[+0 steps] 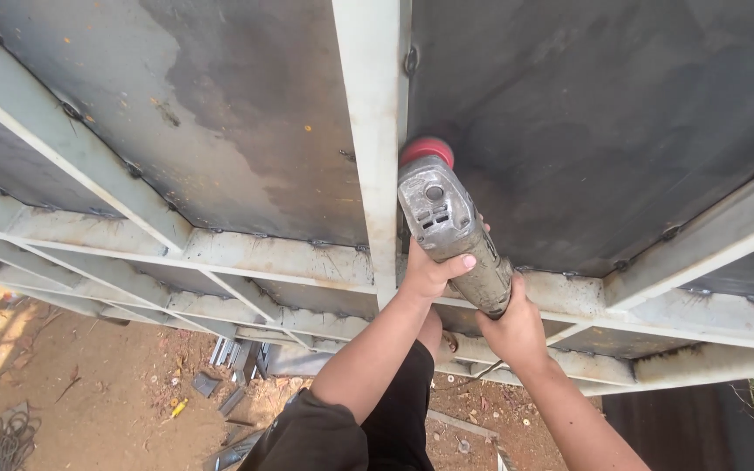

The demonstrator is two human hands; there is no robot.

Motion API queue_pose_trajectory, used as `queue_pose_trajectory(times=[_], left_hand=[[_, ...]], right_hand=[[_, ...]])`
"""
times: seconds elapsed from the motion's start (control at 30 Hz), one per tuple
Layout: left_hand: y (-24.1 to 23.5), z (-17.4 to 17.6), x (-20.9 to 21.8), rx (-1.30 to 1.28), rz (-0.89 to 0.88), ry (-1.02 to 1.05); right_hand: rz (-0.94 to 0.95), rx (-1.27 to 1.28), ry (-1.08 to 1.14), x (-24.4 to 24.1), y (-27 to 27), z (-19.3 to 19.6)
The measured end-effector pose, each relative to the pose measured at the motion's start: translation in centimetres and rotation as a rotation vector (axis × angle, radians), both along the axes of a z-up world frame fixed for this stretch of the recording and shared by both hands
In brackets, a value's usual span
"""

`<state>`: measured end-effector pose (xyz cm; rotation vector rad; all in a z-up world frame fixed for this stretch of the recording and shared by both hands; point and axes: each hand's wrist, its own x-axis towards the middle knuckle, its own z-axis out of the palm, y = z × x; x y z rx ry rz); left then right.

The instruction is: Using a handheld angle grinder to smooth out weld beads on a large metal frame structure.

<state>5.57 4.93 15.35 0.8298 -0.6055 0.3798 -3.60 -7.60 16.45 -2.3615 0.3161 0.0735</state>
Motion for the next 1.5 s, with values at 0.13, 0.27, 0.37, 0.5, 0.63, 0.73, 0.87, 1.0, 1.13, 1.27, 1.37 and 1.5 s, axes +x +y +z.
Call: queue_pose_trajectory(times=[0.13,0.27,0.37,0.5,0.63,0.73,0.87,1.0,1.13,1.27,1.37,1.5], left_hand=[[-0.1,5.0,1.5,-0.013,-0.03,-0.082],[-0.3,10.8,3.2,-0.045,-0.037,-0.173],[-0.5,13.3,4.8,-0.04,-0.055,-0.171],[0.8,17.0,6.0,-0.014,-0.065,-0.19],[0.8,17.3,5.2,0.014,-0.059,-0.173],[1.1,16.3,4.2,0.036,-0.039,-0.135],[1.2,13.3,1.9,0.047,-0.019,-0.054],[0.7,8.7,0.9,0.018,-0.09,0.001],[-0.7,6.0,-1.3,0.037,-0.098,0.101],[-1.8,3.9,-4.7,0.11,-0.139,0.282],[-0.2,-3.2,-5.8,0.308,-0.204,0.376],[0.8,-1.4,-10.8,0.559,-0.424,0.501]], right_hand=[[-0.019,-0.018,-0.078,1.5,-0.2,3.2],[-0.01,-0.014,-0.263,3.3,-0.4,7.9],[0.006,0.076,-0.296,2.7,0.9,12.5],[0.015,0.125,-0.349,3.3,2.1,15.5],[0.016,0.13,-0.319,2.8,1.9,16.0],[0.046,0.101,-0.236,2.5,1.9,15.6],[0.087,0.026,-0.076,2.1,1.2,12.1],[0.111,0.046,-0.006,1.0,-0.5,8.3],[0.15,0.071,0.122,-1.1,-1.7,5.6],[0.548,-0.336,0.125,-5.0,-6.6,3.4],[0.698,-0.915,0.273,-11.7,-11.9,7.6],[0.404,-0.85,0.125,-25.8,-25.6,1.5]])
